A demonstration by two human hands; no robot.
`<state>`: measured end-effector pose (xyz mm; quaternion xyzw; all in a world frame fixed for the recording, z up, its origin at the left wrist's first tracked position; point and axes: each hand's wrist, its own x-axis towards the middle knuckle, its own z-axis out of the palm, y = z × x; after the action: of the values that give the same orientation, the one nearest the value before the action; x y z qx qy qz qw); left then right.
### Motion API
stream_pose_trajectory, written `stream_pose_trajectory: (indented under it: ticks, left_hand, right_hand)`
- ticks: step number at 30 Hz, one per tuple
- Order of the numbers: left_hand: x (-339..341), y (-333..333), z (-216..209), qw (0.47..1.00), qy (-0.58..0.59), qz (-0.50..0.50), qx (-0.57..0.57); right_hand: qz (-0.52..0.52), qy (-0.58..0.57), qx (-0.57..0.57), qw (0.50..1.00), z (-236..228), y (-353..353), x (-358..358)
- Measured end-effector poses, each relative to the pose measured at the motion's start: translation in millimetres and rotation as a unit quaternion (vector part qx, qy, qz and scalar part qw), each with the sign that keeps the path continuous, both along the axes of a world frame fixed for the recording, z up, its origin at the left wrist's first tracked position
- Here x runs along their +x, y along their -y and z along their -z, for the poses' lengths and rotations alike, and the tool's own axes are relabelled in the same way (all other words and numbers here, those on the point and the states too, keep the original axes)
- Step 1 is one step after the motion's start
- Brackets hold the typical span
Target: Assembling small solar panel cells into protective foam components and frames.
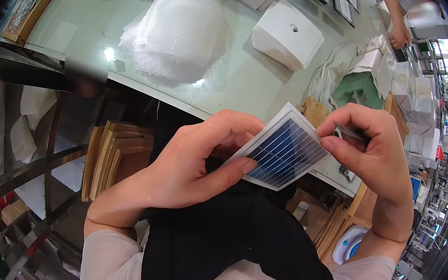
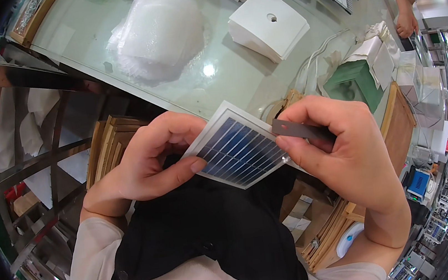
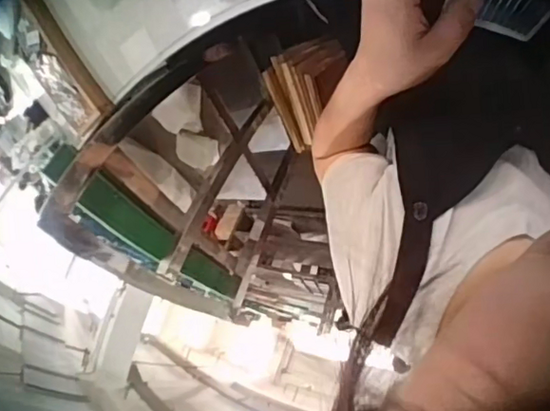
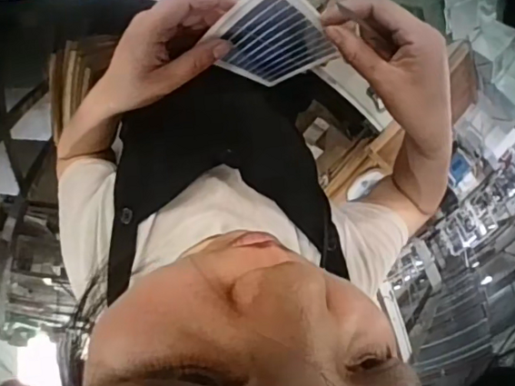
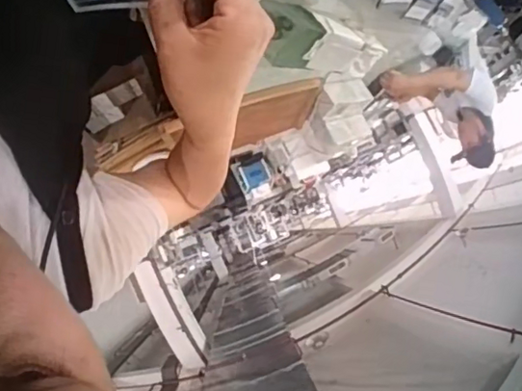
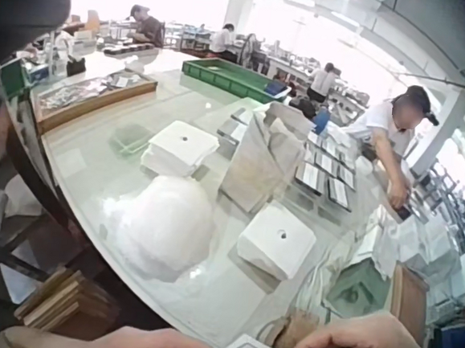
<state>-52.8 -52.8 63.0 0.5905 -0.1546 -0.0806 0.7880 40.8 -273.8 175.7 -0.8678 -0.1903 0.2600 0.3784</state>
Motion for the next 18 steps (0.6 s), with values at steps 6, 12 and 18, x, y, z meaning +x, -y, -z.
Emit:
stream_pose_trajectory:
  ticks: [6, 12, 18]
  left_hand:
    - [2, -2, -1, 1.000, 0.017, -0.002, 0.014]
    - [2, -4, 0, 1.000, 0.004, 0.029, -0.005]
    - [1, -3, 3, 0.999, -0.015, 0.042, -0.018]
  right_hand:
    - [-0.024, -0.043, -0.027, 0.998, -7, -2, 8]
    - [-0.054, -0.146, -0.036, 0.987, -10, 0, 14]
    - [-0.072, -0.142, -0.025, 0.987, -4, 4, 13]
